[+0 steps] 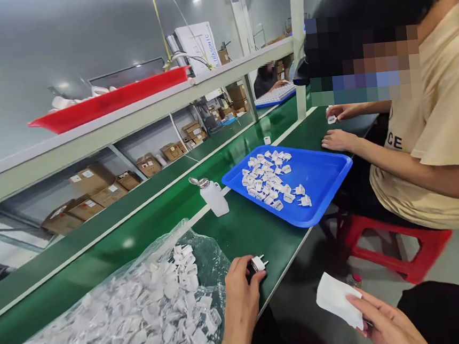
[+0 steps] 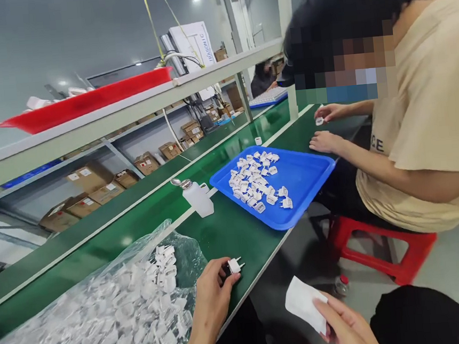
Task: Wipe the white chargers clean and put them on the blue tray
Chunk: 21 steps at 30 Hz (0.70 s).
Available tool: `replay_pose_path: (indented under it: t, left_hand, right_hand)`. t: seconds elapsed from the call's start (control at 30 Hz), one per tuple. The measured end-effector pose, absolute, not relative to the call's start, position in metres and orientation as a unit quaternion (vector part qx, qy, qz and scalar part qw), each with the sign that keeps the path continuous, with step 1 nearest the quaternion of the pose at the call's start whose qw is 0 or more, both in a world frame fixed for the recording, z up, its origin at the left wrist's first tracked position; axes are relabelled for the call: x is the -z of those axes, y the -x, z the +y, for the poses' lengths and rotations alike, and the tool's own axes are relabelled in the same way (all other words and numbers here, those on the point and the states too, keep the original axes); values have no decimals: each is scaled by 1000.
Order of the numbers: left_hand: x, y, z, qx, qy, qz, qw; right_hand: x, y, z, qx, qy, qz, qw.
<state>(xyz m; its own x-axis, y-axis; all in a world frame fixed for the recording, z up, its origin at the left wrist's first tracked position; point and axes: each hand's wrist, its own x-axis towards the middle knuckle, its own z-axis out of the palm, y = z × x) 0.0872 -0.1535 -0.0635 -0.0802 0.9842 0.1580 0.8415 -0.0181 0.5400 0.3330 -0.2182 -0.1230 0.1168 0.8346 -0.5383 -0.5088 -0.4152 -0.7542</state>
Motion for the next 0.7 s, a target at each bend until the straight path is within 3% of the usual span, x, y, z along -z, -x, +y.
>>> replay_pose_path:
  t: [0.17,0.33,0.53,0.7]
  left_hand:
    - [71,-77,-162,-301,-655,673,167]
    - [78,-69,-163,-329,-652,660,174]
    - [91,-70,-161,-360,-695,604,154]
    - [91,-75,-163,-375,-685,602,168]
  right_hand:
    - [113,-313,-211,-575,598,-243,502]
    - [100,-287,-194,-412,654,-399,494]
    - [107,-236,-191,-313,466,-699,443]
    - [111,-224,-190,-268,456,-738,420]
